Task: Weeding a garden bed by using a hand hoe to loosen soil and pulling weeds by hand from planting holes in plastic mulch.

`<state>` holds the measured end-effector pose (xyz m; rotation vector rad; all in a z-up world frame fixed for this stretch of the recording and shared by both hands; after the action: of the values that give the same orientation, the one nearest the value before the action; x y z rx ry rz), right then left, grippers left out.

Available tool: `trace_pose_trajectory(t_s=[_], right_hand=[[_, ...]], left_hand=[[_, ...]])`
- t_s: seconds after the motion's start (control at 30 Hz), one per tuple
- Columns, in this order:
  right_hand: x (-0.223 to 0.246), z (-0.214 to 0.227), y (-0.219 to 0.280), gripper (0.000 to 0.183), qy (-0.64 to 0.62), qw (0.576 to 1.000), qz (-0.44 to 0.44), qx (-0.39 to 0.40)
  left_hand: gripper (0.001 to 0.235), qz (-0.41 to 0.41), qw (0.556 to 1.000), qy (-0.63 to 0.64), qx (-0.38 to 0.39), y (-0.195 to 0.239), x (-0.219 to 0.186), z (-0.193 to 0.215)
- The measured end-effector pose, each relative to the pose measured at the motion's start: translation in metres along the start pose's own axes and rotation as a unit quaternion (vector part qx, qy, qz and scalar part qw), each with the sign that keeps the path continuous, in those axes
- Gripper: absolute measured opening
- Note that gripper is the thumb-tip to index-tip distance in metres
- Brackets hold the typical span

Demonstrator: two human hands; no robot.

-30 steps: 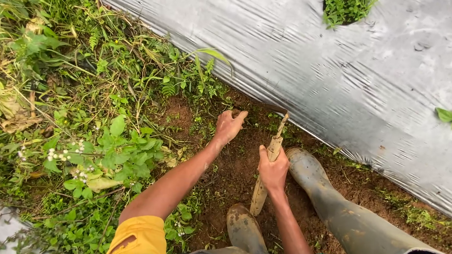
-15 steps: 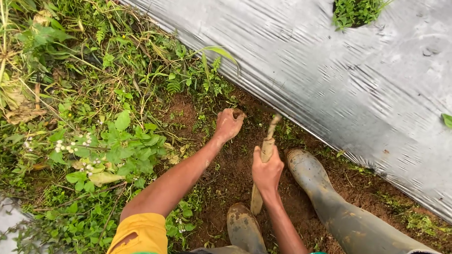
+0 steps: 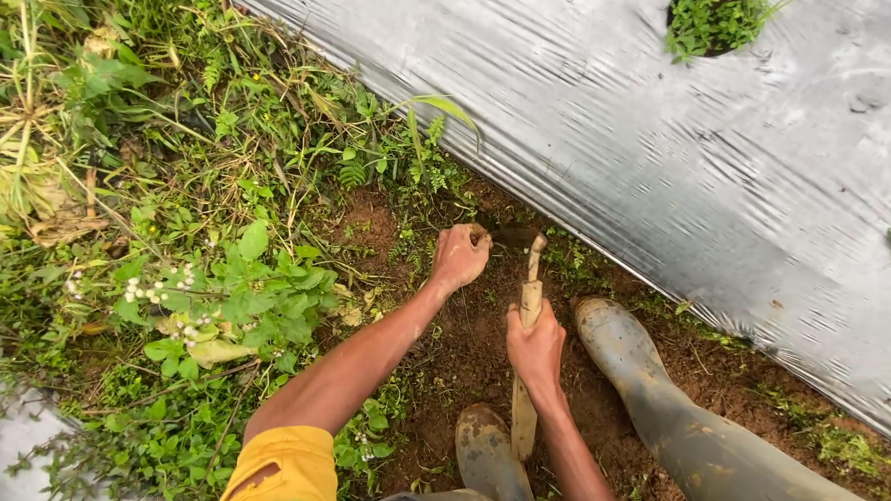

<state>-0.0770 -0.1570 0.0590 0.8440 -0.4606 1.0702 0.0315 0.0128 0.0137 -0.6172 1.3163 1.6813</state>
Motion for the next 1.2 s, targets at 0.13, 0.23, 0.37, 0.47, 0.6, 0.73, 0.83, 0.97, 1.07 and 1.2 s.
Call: trace_pose_trajectory(t_s=[0.13, 0.23, 0.37, 0.47, 0.6, 0.73, 0.83, 0.97, 1.07, 1.2], right_hand=[[0.029, 0.013, -0.004, 0.014, -0.005, 1.0, 0.018, -0.015], [0.031, 0.015, -0.007, 0.018, -0.047, 0.999, -0.004, 0.005], [0.022, 0.001, -0.006, 0.016, -0.136, 0.987, -0.066, 0.044], [0.021, -0.004, -0.004, 0.014, -0.192, 0.973, -0.101, 0.082], [0.047, 0.007, 0.009, 0.016, -0.179, 0.974, -0.111, 0.086], [0.048, 0.016, 0.006, 0.018, -0.106, 0.988, -0.07, 0.091], [0.058, 0.024, 0.006, 0.022, -0.052, 0.993, -0.031, 0.103], [0.057, 0.027, 0.011, 0.02, 0.017, 0.992, -0.017, 0.122], [0.06, 0.031, 0.019, 0.024, 0.073, 0.986, -0.015, 0.152], [0.062, 0.037, 0.032, 0.044, 0.134, 0.973, -0.018, 0.184]], left_hand=[[0.03, -0.009, 1.0, -0.014, -0.022, 0.016, -0.001, 0.014], [0.026, -0.082, 0.988, -0.119, -0.062, 0.024, -0.014, 0.025], [0.016, -0.183, 0.941, -0.272, -0.083, 0.03, -0.025, 0.034], [0.014, -0.194, 0.934, -0.286, -0.089, 0.028, -0.023, 0.033], [0.02, -0.188, 0.938, -0.278, -0.093, 0.027, -0.018, 0.032], [0.014, -0.21, 0.928, -0.295, -0.09, 0.017, 0.004, 0.023], [0.019, -0.26, 0.917, -0.281, -0.115, 0.017, 0.003, 0.022], [0.021, -0.344, 0.902, -0.202, -0.165, 0.025, -0.023, 0.025], [0.022, -0.369, 0.902, -0.126, -0.185, 0.046, -0.053, 0.027], [0.033, -0.385, 0.907, -0.072, -0.156, 0.051, -0.069, 0.012]])
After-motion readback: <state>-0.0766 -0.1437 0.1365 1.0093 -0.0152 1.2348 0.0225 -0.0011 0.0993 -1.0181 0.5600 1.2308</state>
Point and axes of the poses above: each hand's wrist, its own y-axis away from the middle knuckle, its own z-axis out of the back of the hand, x = y × z, the point moved 6 cm from there along -y, towards the middle knuckle, and after that the axes turned 11 degrees about y, right-handed, at the moved point
